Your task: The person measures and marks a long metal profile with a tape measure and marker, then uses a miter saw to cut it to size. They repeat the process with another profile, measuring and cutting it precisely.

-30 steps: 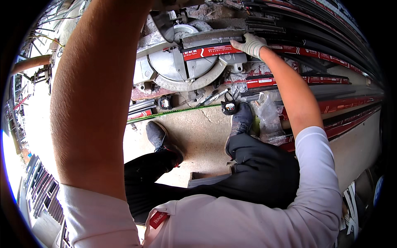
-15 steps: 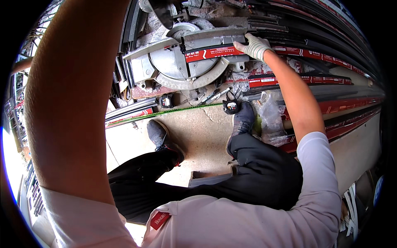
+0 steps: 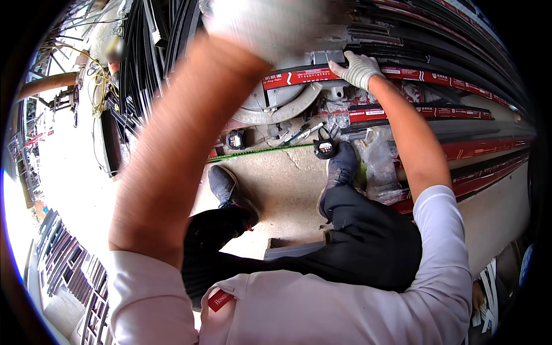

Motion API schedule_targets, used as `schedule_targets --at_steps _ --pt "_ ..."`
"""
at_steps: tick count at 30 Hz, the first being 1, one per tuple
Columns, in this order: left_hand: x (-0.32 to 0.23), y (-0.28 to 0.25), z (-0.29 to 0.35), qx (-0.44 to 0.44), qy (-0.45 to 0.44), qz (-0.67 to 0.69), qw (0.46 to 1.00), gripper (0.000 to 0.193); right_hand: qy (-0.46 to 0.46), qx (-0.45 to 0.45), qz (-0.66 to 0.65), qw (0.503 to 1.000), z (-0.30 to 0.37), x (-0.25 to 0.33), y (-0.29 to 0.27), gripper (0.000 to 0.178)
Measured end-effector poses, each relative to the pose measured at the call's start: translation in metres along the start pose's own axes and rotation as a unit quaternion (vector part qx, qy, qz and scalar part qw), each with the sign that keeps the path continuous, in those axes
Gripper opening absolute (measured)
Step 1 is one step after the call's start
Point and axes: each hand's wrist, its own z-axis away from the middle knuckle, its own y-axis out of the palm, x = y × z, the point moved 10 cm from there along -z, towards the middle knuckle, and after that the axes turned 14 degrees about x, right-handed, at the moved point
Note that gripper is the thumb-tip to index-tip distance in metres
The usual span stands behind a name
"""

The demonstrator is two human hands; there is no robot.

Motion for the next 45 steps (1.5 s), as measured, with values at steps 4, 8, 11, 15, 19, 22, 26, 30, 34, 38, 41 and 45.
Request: schedule_targets --at_steps 4,8,11,15,19,22,26,30,34,38,41,45 --pt "-0.048 0.103 0.137 0.062 -0.171 0.275 0.944 0.015 -0.017 0.020 -0.016 1.000 0.010 0.035 -0.008 0.096" --pt "-0.062 0.252 0.285 0.213 -0.452 0.518 0.694 0.032 0.002 0.010 -0.021 1.000 0.017 0.029 -0.004 0.098" --pt "-0.044 0.283 0.314 0.150 -0.566 0.636 0.502 0.040 0.006 0.009 -0.019 1.000 0.026 0.032 -0.010 0.100" --pt "-0.019 0.310 0.322 0.036 -0.611 0.728 0.310 0.052 0.009 0.018 -0.030 0.999 0.029 0.027 -0.003 0.100" --pt "-0.001 0.342 0.325 -0.001 -0.635 0.742 0.216 0.059 0.018 0.026 -0.050 0.998 0.032 0.028 -0.004 0.102" --pt "0.001 0.359 0.333 -0.030 -0.646 0.736 0.199 0.062 0.025 0.052 -0.057 0.997 0.030 0.027 -0.001 0.102" --pt "0.008 0.353 0.341 -0.007 -0.673 0.697 0.248 0.055 0.028 0.061 -0.056 0.996 0.033 0.028 0.001 0.103" --pt "0.039 0.303 0.344 -0.008 -0.686 0.624 0.374 0.039 0.035 0.050 -0.058 0.996 0.031 0.017 0.006 0.103" --pt "0.113 0.276 0.353 -0.017 -0.648 0.417 0.637 0.038 0.026 0.044 -0.060 0.997 0.025 0.020 0.009 0.104" --pt "0.135 0.263 0.312 0.142 -0.661 0.314 0.667 0.060 0.036 0.047 -0.065 0.996 0.028 0.018 0.007 0.103" --pt "0.138 0.268 0.295 0.185 -0.642 0.315 0.674 0.060 0.031 0.041 -0.069 0.996 0.028 0.022 0.006 0.101" --pt "0.140 0.284 0.290 0.196 -0.632 0.263 0.702 0.049 0.026 0.041 -0.074 0.996 0.031 0.023 0.006 0.100"
